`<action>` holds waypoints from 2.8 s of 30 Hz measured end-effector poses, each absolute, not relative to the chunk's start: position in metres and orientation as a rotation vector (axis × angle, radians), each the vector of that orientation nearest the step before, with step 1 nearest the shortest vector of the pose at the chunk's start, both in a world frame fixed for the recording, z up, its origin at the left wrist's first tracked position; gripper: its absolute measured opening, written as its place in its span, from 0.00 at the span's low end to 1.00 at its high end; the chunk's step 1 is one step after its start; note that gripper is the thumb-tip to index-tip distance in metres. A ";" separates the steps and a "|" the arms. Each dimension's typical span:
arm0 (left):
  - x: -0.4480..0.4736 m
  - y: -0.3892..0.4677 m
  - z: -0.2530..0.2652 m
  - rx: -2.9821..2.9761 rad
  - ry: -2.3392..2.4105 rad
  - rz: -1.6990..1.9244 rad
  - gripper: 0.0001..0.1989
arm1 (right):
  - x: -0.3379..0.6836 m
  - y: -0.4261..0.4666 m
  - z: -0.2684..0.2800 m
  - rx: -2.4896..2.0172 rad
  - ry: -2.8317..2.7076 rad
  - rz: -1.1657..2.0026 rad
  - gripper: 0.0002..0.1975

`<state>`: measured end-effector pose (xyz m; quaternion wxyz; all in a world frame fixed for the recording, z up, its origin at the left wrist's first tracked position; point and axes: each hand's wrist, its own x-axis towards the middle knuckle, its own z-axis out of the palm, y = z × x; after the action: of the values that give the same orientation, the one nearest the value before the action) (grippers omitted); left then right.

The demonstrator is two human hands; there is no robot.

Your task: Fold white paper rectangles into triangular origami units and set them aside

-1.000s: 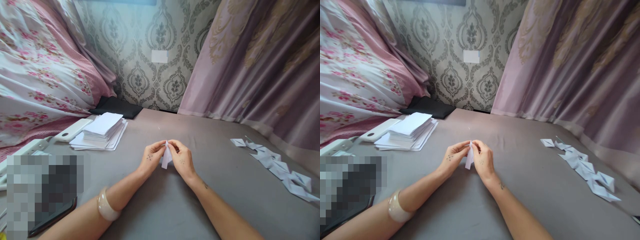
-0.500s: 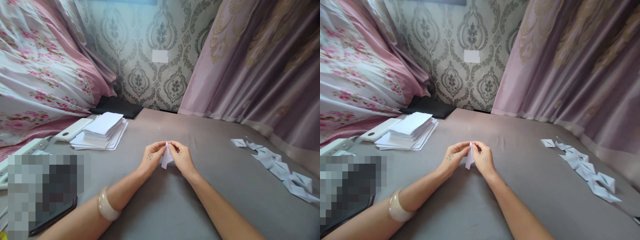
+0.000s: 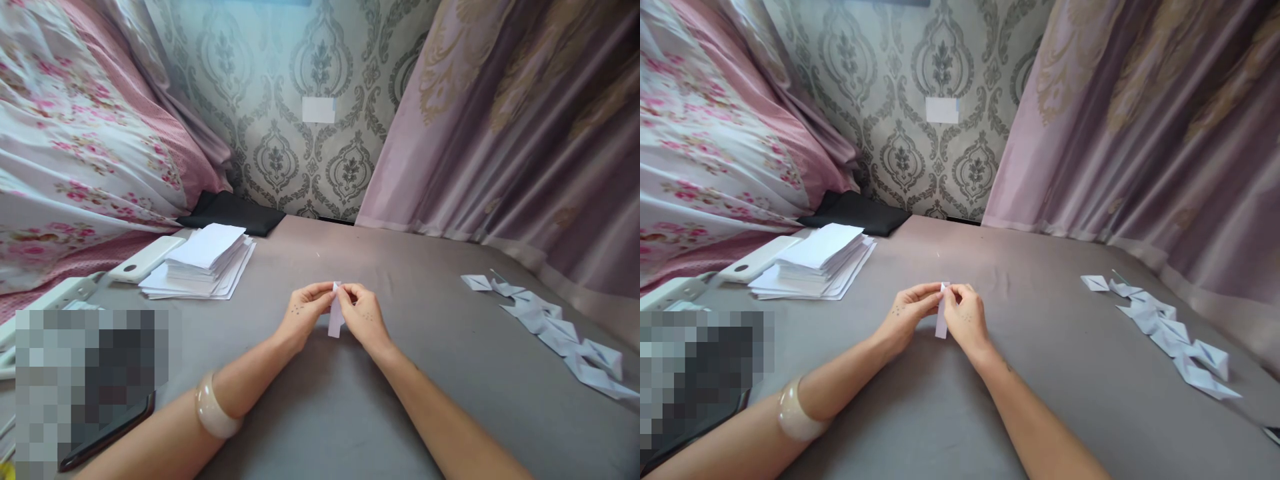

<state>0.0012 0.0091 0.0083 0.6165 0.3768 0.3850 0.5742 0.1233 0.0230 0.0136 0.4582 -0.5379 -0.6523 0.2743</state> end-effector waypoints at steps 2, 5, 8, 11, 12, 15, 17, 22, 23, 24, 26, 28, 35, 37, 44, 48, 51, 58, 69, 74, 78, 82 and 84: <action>0.000 0.010 0.007 0.803 0.874 1.289 0.15 | 0.122 0.022 0.014 -1.326 -1.653 0.602 0.12; -0.001 0.012 0.006 0.738 0.849 1.270 0.14 | 0.121 0.019 0.015 -1.317 -1.702 0.538 0.12; -0.002 0.013 0.007 0.701 0.864 1.298 0.14 | 0.120 0.018 0.015 -1.320 -1.697 0.541 0.12; -0.002 0.015 0.008 0.712 0.886 1.357 0.12 | 0.121 0.020 0.013 -1.330 -1.657 0.635 0.14; -0.003 0.015 0.008 0.722 0.900 1.379 0.12 | 0.121 0.021 0.013 -1.326 -1.645 0.671 0.14; -0.005 0.018 0.006 0.739 0.952 1.428 0.10 | 0.121 0.022 0.011 -1.315 -1.611 0.749 0.13; -0.008 0.020 0.005 0.729 0.950 1.445 0.10 | 0.122 0.022 0.012 -1.316 -1.586 0.805 0.13; -0.010 0.022 0.006 0.664 0.874 1.397 0.13 | 0.126 0.021 0.023 -1.312 -1.474 1.131 0.15; -0.010 0.021 0.007 0.655 0.868 1.375 0.13 | 0.127 0.021 0.024 -1.303 -1.431 1.199 0.16; -0.009 0.021 0.007 0.649 0.864 1.358 0.13 | 0.128 0.022 0.026 -1.284 -1.385 1.263 0.17; -0.008 0.020 0.008 0.648 0.857 1.332 0.13 | 0.129 0.022 0.025 -1.212 -1.307 1.384 0.18; -0.007 0.019 0.008 0.657 0.849 1.318 0.13 | 0.129 0.023 0.022 -1.139 -1.272 1.474 0.19; -0.006 0.018 0.005 0.701 0.843 1.336 0.13 | 0.127 0.023 0.015 -1.128 -1.172 1.455 0.19; -0.006 0.018 0.005 0.687 0.850 1.322 0.13 | 0.126 0.024 0.015 -1.161 -1.124 1.392 0.20; -0.008 0.018 0.007 0.661 0.892 1.267 0.12 | 0.124 0.023 0.013 -1.158 -1.130 1.364 0.19; -0.008 0.018 0.007 0.643 0.886 1.265 0.11 | 0.123 0.023 0.014 -1.105 -1.106 1.420 0.17; -0.009 0.019 0.005 0.627 0.887 1.259 0.11 | 0.122 0.021 0.015 -1.090 -1.101 1.414 0.17; -0.010 0.021 0.003 0.609 0.913 1.254 0.10 | 0.121 0.019 0.014 -1.114 -1.154 1.320 0.17; -0.011 0.020 0.004 0.616 0.908 1.274 0.08 | 0.119 0.019 0.008 -1.120 -1.392 1.077 0.14; -0.012 0.021 0.003 0.634 0.912 1.291 0.07 | 0.121 0.019 0.006 -1.111 -1.600 0.848 0.13; -0.012 0.023 0.001 0.654 0.908 1.305 0.07 | 0.123 0.018 0.007 -1.078 -1.697 0.738 0.13; -0.012 0.023 -0.001 0.667 0.917 1.289 0.09 | 0.124 0.017 0.007 -1.054 -1.822 0.555 0.14; -0.012 0.023 -0.001 0.669 0.920 1.279 0.09 | 0.124 0.016 0.008 -1.058 -1.883 0.460 0.15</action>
<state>-0.0117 0.0234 -0.0008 0.6555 0.2951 0.4060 0.5643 0.1241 0.0161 0.0077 0.4497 -0.4279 -0.7616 0.1860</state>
